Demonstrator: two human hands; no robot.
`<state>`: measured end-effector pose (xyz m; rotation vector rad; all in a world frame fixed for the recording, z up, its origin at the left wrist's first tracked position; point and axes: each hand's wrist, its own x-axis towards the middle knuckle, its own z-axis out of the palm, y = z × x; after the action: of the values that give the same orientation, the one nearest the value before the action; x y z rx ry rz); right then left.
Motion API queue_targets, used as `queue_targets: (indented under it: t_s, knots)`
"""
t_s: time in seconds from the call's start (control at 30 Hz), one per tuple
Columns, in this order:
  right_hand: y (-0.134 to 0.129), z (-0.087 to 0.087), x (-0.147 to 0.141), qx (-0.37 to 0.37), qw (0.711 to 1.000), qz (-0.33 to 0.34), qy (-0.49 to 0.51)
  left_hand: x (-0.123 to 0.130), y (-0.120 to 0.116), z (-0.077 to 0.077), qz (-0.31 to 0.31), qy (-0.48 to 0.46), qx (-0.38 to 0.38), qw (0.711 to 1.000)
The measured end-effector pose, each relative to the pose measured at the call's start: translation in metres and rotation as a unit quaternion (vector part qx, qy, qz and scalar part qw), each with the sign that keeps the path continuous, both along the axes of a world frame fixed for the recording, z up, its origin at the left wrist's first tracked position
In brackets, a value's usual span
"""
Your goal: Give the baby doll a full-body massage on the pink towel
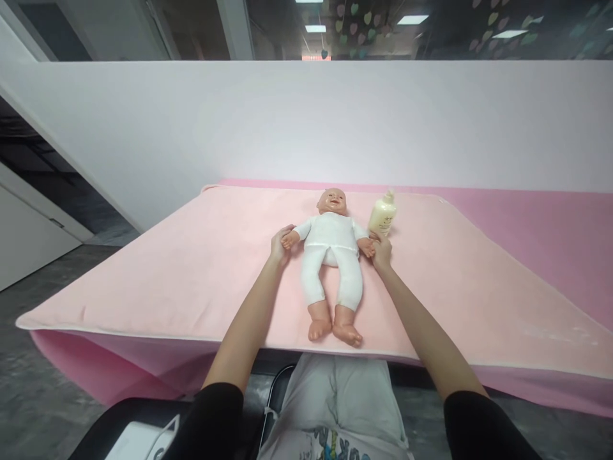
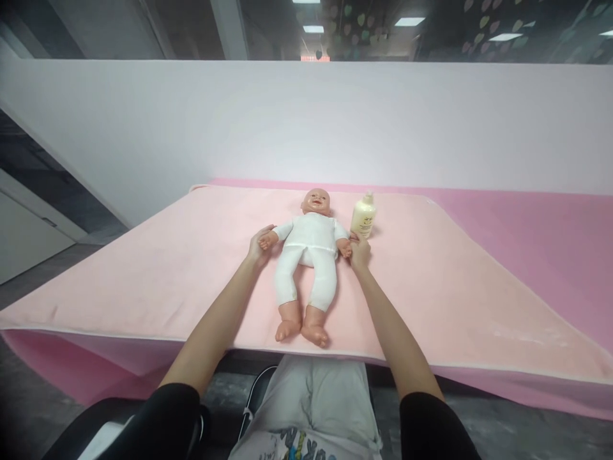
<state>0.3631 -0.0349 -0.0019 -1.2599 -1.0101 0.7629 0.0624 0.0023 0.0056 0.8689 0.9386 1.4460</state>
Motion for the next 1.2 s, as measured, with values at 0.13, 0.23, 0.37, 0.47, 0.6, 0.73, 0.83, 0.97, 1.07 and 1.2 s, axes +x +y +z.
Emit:
queue_targets:
  t_s: [0.13, 0.23, 0.37, 0.47, 0.6, 0.73, 0.83, 0.97, 1.07, 1.2]
  knots:
    - [-0.010, -0.002, -0.002, 0.021, 0.999, -0.040, 0.008, -0.004, -0.002, 0.004, -0.002, -0.067, -0.003, 0.998]
    - [-0.012, -0.002, -0.002, 0.014, 0.999, -0.033, -0.012, -0.005, -0.005, 0.007, -0.004, -0.085, 0.006, 0.996]
    - [-0.007, -0.002, 0.000, 0.022, 0.998, -0.040, -0.036, -0.003, -0.008, 0.012, 0.005, -0.117, -0.018, 0.993]
    - [-0.004, -0.003, 0.002, 0.021, 0.999, -0.032, -0.006, -0.001, -0.005, 0.013, 0.010, -0.128, -0.030, 0.991]
    - [-0.002, -0.003, 0.002, -0.002, 0.999, -0.016, 0.045, 0.000, 0.000, 0.011, 0.009, -0.151, -0.018, 0.988]
    - [-0.001, -0.003, 0.002, -0.005, 0.998, -0.019, 0.053, 0.000, 0.001, 0.014, 0.015, -0.188, -0.035, 0.981]
    - [-0.001, -0.002, 0.001, 0.000, 0.999, -0.023, 0.046, 0.001, -0.003, 0.020, 0.022, -0.196, -0.060, 0.979]
    - [-0.005, 0.000, -0.002, 0.004, 0.998, -0.031, 0.048, 0.005, -0.009, 0.022, 0.033, -0.211, -0.057, 0.975]
    - [-0.011, 0.005, -0.006, 0.006, 0.998, -0.045, 0.034, 0.011, -0.010, 0.019, 0.049, -0.212, -0.056, 0.974]
    - [-0.021, 0.013, -0.011, 0.011, 0.999, -0.037, 0.018, 0.017, -0.014, 0.021, 0.089, -0.167, -0.071, 0.979]
